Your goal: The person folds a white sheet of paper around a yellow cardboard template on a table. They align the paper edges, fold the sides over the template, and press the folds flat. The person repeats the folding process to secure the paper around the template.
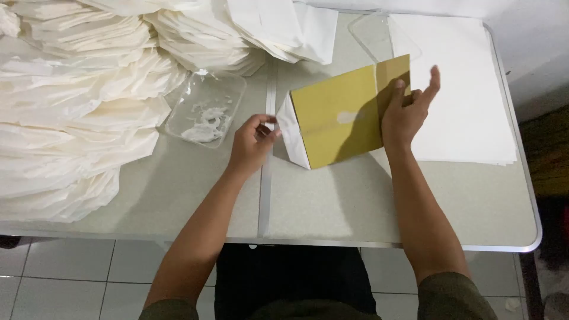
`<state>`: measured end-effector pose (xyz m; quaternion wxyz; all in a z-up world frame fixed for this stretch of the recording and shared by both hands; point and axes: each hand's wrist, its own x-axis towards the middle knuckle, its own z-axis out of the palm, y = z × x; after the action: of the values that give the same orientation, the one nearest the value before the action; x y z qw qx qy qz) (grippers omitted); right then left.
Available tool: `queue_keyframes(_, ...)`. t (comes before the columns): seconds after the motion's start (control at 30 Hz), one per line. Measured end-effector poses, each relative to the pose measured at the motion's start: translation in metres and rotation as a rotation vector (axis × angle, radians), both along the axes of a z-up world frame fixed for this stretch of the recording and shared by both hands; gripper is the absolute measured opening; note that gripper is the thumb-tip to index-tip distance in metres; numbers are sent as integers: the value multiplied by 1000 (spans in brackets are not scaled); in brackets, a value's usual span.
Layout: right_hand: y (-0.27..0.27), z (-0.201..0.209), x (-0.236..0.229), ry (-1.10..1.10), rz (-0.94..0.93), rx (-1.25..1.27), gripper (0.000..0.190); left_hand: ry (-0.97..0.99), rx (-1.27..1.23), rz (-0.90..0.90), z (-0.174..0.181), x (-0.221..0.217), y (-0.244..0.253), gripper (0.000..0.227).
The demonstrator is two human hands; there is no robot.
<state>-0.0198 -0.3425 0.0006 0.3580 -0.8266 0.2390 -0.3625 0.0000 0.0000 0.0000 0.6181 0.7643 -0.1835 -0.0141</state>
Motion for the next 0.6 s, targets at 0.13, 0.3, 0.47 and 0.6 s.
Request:
queue_keyframes(0.13, 8, 1, -2, -97, -22, -62, 66, 139, -146, -7, -19, 0, -10, 24)
queue_keyframes(0.3, 21, 2, -7, -178, -12, -85, 67, 146, -110, 51, -42, 7, -13, 28)
queue_keyframes(0.47, 26, 4, -8, -247, 20, -54, 60, 186, -123, 117, -19, 0, -13, 32)
queue_keyframes(0.6, 21, -3, -4, -274, 6, -86, 62, 197, -147, 95, -11, -1, -10, 29)
